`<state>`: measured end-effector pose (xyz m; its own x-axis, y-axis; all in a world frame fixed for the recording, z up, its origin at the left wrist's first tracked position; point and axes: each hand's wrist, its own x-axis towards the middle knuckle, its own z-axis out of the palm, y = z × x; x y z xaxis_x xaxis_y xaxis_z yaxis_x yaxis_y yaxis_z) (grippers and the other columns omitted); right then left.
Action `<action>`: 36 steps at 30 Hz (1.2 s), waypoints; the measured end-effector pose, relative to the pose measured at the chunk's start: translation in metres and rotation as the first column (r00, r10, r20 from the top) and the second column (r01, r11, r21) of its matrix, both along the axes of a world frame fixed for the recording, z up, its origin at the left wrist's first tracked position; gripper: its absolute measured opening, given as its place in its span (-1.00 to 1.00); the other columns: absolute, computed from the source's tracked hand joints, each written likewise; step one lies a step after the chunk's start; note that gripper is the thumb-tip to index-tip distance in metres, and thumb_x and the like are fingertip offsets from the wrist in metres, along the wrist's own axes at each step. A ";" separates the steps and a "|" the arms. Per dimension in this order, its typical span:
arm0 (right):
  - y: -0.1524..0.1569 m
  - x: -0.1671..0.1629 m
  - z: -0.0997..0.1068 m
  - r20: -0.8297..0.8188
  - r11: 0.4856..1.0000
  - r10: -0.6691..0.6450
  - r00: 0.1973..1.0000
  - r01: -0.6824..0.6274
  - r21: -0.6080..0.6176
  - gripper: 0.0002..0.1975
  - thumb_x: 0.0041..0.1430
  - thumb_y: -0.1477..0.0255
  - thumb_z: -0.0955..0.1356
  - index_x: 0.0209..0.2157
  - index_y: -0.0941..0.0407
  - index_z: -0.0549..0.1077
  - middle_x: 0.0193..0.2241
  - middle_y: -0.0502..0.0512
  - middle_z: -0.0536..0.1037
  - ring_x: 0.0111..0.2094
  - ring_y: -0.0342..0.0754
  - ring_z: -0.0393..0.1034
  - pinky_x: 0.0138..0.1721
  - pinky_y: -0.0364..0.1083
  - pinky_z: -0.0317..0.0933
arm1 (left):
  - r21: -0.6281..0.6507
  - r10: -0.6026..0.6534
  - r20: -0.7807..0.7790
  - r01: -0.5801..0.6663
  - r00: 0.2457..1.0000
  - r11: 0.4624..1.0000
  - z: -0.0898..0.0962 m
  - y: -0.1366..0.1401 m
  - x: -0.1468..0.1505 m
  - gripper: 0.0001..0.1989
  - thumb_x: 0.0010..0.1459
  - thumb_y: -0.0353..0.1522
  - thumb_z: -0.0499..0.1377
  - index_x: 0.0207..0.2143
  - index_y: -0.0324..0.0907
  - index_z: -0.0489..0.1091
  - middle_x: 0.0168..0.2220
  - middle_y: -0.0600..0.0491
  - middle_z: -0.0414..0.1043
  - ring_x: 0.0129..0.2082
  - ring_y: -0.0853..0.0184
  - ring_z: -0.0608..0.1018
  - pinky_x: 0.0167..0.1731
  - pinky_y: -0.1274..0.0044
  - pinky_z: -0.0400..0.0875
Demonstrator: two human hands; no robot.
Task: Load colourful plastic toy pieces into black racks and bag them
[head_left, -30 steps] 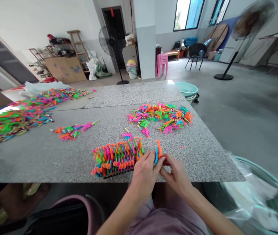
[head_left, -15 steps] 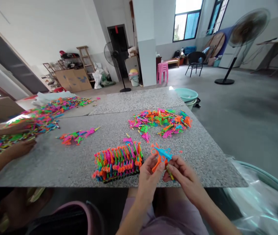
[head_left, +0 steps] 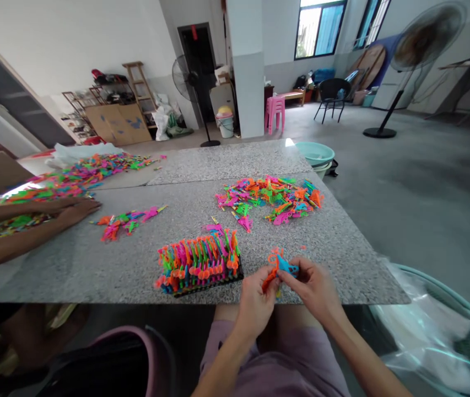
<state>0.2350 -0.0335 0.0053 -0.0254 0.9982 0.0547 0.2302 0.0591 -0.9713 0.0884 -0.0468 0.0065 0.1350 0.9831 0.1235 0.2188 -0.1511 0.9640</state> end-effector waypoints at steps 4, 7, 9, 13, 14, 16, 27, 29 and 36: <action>0.001 0.003 -0.015 0.114 1.000 -0.010 0.993 0.012 -0.010 -0.60 0.12 0.05 0.36 -0.45 0.12 0.50 -0.61 0.01 0.43 -0.55 -0.09 0.27 -0.50 -0.13 0.13 | 0.062 0.027 -0.112 -0.020 0.993 0.998 -0.008 0.003 0.003 -0.78 0.23 -0.41 0.07 -0.22 -0.20 0.53 -0.48 0.08 0.42 -0.50 0.38 0.37 -0.44 0.58 0.25; 0.005 0.010 -0.025 0.114 1.000 -0.024 0.993 0.025 -0.008 -0.58 0.13 0.03 0.33 -0.45 0.12 0.49 -0.62 0.01 0.43 -0.56 -0.09 0.29 -0.51 -0.13 0.12 | 0.102 -0.015 -0.165 0.032 0.986 0.994 -0.014 0.008 0.010 -0.76 0.19 -0.46 0.07 -0.21 -0.18 0.53 -0.47 0.08 0.45 -0.50 0.37 0.40 -0.44 0.58 0.27; 0.010 0.015 -0.031 0.121 1.000 -0.014 0.993 0.015 -0.005 -0.56 0.14 0.02 0.31 -0.49 0.12 0.45 -0.67 -0.01 0.38 -0.61 -0.11 0.24 -0.55 -0.14 0.07 | 0.121 -0.010 -0.182 0.033 0.983 0.992 -0.018 0.011 0.017 -0.75 0.20 -0.47 0.04 -0.23 -0.19 0.52 -0.46 0.06 0.47 -0.49 0.36 0.43 -0.41 0.57 0.30; 0.018 0.024 -0.040 0.101 0.998 -0.022 0.995 0.028 -0.064 -0.55 0.09 0.01 0.31 -0.56 0.11 0.36 -0.73 -0.04 0.31 -0.67 -0.14 0.19 -0.60 -0.15 0.01 | 0.113 0.033 -0.208 -0.010 0.978 0.994 -0.029 0.016 0.034 -0.73 0.22 -0.48 0.00 -0.28 -0.21 0.51 -0.44 0.02 0.50 -0.44 0.31 0.49 -0.36 0.54 0.33; 0.020 0.027 -0.041 0.074 0.995 -0.018 0.997 0.025 -0.092 -0.55 0.06 0.00 0.32 -0.57 0.11 0.35 -0.72 -0.04 0.32 -0.67 -0.14 0.20 -0.61 -0.15 0.02 | 0.101 0.033 -0.219 -0.010 0.975 0.995 -0.031 0.017 0.038 -0.74 0.22 -0.48 0.00 -0.29 -0.21 0.51 -0.44 0.02 0.50 -0.44 0.31 0.49 -0.37 0.54 0.33; 0.022 0.032 -0.042 0.014 0.990 -0.012 1.000 0.014 -0.141 -0.56 0.01 0.00 0.34 -0.58 0.11 0.33 -0.71 -0.04 0.32 -0.67 -0.14 0.21 -0.61 -0.15 0.05 | 0.074 0.020 -0.243 -0.002 0.970 0.997 -0.035 0.019 0.043 -0.74 0.20 -0.50 0.01 -0.29 -0.19 0.51 -0.44 0.02 0.50 -0.44 0.31 0.50 -0.36 0.54 0.32; 0.017 0.045 -0.044 0.216 0.985 -0.083 0.973 0.113 -0.129 -0.64 0.09 0.14 0.36 -0.59 0.10 0.35 -0.71 -0.03 0.39 -0.65 -0.16 0.23 -0.59 -0.18 0.00 | -0.019 -0.038 -0.284 0.034 0.958 0.999 -0.044 0.027 0.050 -0.76 0.11 -0.52 0.08 -0.27 -0.23 0.53 -0.47 0.05 0.50 -0.45 0.32 0.48 -0.35 0.53 0.33; 0.019 0.049 -0.049 0.232 0.988 -0.055 0.971 0.087 -0.126 -0.64 0.12 0.15 0.35 -0.59 0.11 0.38 -0.69 0.00 0.44 -0.63 -0.15 0.27 -0.57 -0.18 0.03 | -0.018 -0.033 -0.285 0.029 0.958 0.999 -0.048 0.032 0.052 -0.75 0.11 -0.53 0.07 -0.27 -0.23 0.54 -0.47 0.06 0.51 -0.45 0.33 0.49 -0.36 0.53 0.33; 0.042 0.056 -0.063 0.200 0.960 -0.084 0.976 0.133 -0.246 -0.67 0.10 0.31 0.39 -0.66 0.11 0.30 -0.78 -0.10 0.30 -0.70 -0.20 0.17 -0.64 -0.21 -0.05 | -0.066 -0.059 -0.285 0.042 0.957 0.997 -0.065 0.050 0.064 -0.89 0.24 -0.38 0.19 -0.27 -0.25 0.47 -0.39 0.09 0.48 -0.36 0.35 0.53 -0.25 0.43 0.43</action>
